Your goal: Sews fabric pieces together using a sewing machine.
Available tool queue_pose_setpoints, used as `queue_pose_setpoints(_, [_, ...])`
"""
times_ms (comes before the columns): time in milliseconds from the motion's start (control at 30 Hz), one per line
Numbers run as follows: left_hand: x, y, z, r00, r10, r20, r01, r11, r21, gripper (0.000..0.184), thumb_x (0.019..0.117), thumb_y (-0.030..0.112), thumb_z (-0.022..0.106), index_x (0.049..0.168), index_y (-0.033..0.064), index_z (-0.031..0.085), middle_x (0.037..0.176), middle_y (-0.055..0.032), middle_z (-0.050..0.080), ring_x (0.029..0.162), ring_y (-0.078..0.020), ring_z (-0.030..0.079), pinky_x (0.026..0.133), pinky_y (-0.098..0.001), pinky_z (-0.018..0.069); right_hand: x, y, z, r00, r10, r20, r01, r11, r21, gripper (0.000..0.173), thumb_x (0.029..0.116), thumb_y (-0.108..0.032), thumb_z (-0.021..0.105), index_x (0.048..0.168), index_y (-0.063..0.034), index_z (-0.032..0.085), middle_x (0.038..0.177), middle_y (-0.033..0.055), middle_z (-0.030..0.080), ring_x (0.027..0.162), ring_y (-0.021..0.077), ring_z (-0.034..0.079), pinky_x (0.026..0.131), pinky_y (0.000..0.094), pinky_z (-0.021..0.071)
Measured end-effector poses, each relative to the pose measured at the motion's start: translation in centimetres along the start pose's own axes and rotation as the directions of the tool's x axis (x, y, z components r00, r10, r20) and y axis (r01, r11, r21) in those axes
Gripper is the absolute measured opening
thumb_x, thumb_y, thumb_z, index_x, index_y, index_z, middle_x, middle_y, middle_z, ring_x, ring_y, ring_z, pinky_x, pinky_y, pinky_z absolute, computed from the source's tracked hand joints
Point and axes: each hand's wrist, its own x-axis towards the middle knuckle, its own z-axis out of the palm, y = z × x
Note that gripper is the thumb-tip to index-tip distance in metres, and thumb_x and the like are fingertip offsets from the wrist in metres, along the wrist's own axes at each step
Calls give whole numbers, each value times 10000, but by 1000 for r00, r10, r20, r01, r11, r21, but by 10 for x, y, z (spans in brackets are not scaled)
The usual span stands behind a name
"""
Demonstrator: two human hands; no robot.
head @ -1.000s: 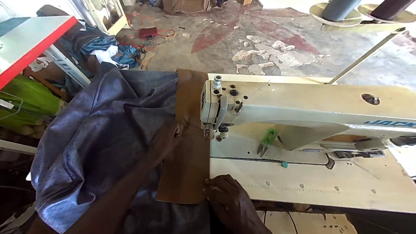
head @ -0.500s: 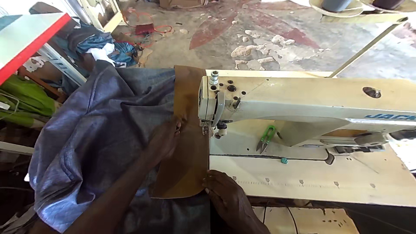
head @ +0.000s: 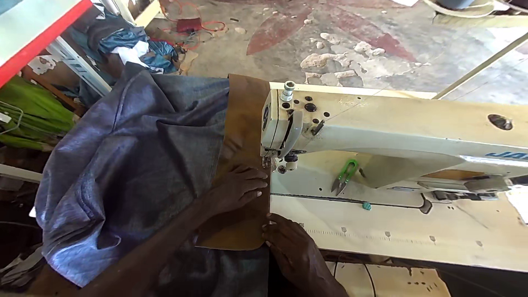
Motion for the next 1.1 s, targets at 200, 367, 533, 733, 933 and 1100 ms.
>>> queue_pose_setpoints(200, [-2,-4,0,1000,-11,-2,11,998,-58,355,1063,414,500,1271,236,726,1422,45,584,1375,-150,480,1165,-445,379,-2,10,2,996,-91,-12,91,996,10,203,1042,-151,536,1069,-105,732,1183,48,730,1254,214,634,1061,372,533])
queue_pose_setpoints(367, [-2,-4,0,999,-15,-43,14,999,-41,367,1044,430,534,1216,176,735,1389,28,624,1332,-151,532,1133,-423,413,0,11,2,997,-81,-6,81,996,22,203,1042,-153,535,1058,-104,732,1182,46,733,1237,210,644,1062,378,529])
queue_pose_setpoints(533, [-2,-3,-1,997,-4,-72,2,1000,-24,366,1044,420,543,1209,163,744,1375,12,639,1331,-168,545,1155,-431,408,1,10,-1,998,-59,8,59,998,17,209,1038,-150,529,1055,-112,733,1162,42,736,1229,208,647,1059,386,528])
queue_pose_setpoints(733, [0,-5,0,995,-3,-96,2,1000,-12,341,1035,438,558,1178,199,753,1372,20,629,1338,-149,531,1133,-424,429,2,14,0,997,-73,-14,73,997,40,218,1046,-180,520,1047,-115,728,1171,34,733,1243,194,637,1064,372,525])
queue_pose_setpoints(933, [5,-11,0,996,-15,-91,13,1000,-26,351,1038,434,554,1187,191,757,1383,19,626,1357,-148,518,1147,-409,419,8,19,-2,998,-64,-9,65,996,54,222,1045,-176,520,1051,-102,729,1177,46,732,1243,202,639,1069,375,524])
queue_pose_setpoints(1100, [10,-19,0,990,8,-139,-14,999,-39,349,1027,407,587,1145,127,757,1330,-21,658,1334,-175,546,1156,-410,423,14,22,-5,1000,-27,5,27,997,71,224,1043,-168,527,1055,-95,738,1182,55,736,1236,215,646,1054,382,532])
